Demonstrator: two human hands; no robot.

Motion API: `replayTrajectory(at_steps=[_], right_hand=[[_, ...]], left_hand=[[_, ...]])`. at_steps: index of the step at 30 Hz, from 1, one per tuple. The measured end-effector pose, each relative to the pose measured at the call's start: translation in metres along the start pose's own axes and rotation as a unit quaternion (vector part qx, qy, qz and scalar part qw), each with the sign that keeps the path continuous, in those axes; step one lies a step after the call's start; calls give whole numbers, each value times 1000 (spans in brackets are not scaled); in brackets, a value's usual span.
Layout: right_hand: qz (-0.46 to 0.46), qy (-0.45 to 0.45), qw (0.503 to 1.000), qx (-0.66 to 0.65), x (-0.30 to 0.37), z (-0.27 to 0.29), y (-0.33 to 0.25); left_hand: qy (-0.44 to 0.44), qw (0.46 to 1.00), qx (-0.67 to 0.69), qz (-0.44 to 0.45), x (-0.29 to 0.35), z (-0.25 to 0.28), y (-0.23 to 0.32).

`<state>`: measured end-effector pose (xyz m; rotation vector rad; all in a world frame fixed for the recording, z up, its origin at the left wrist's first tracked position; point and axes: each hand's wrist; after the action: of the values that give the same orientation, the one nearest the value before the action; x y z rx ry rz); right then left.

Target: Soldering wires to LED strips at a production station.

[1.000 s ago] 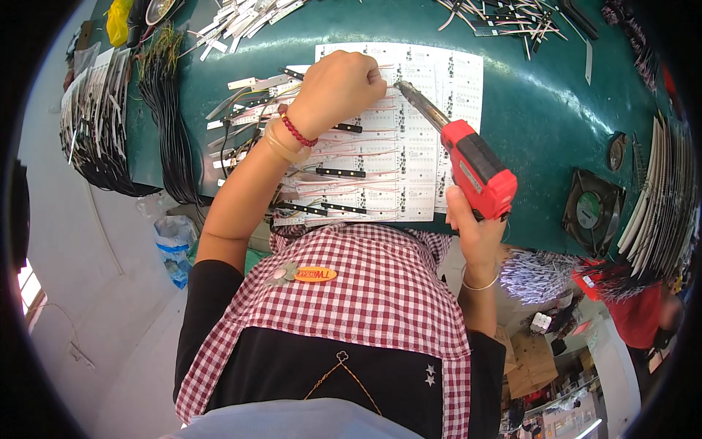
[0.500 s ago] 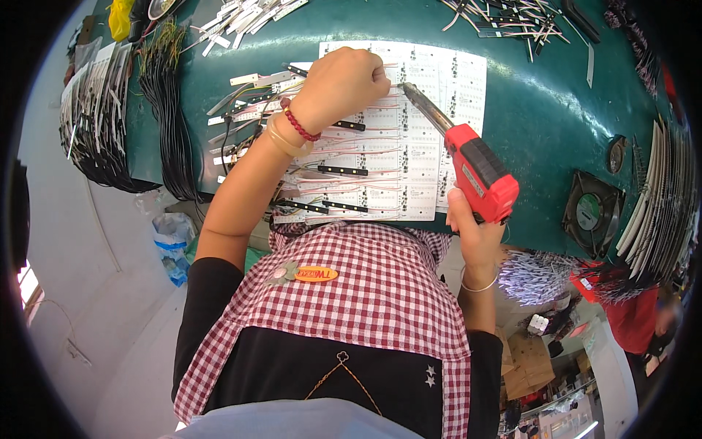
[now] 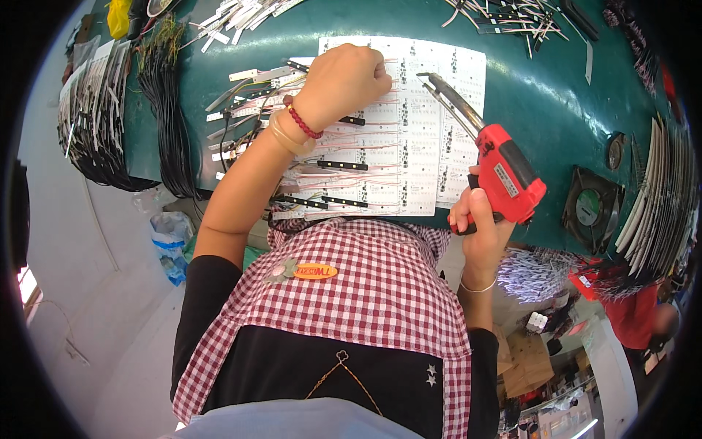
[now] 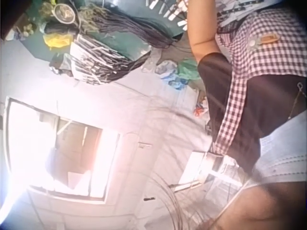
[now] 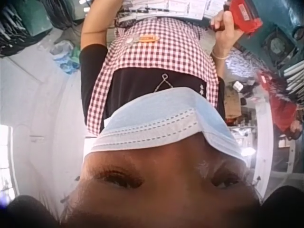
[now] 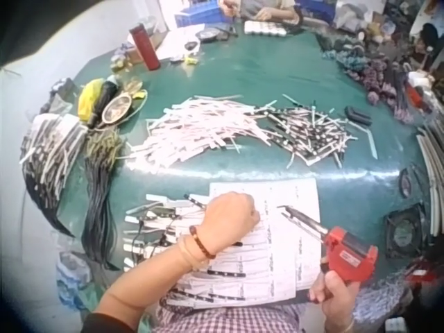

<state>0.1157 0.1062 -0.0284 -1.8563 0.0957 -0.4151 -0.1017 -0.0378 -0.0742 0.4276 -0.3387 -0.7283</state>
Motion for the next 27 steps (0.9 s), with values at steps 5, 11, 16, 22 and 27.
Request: replayTrajectory(at_steps=[5, 11, 16, 22, 27], right_hand=[[-13, -10, 1000, -5, 0, -1, 6], [-8, 7, 1000, -29, 2, 3, 7], [10, 39, 993, -107, 1, 13, 8], [14, 35, 989, -146, 5, 18, 10], [70, -52, 984, -156, 10, 31, -7]], left_hand=[[4, 1000, -28, 7, 6, -3, 6], [120, 991, -34, -37, 28, 13, -4], [24, 999, 2, 22, 55, 34, -34], [148, 983, 78, 79, 83, 40, -66], [265, 913, -98, 294, 136, 113, -197]])
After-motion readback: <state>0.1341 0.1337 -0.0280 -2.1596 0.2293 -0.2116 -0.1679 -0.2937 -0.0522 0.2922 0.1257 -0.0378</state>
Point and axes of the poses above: each hand's wrist, its own x-axis away from the middle knuckle, its own z-axis out of the back of the hand, y = z × x, and after that the axes turned 12 degrees about -y, right-handed
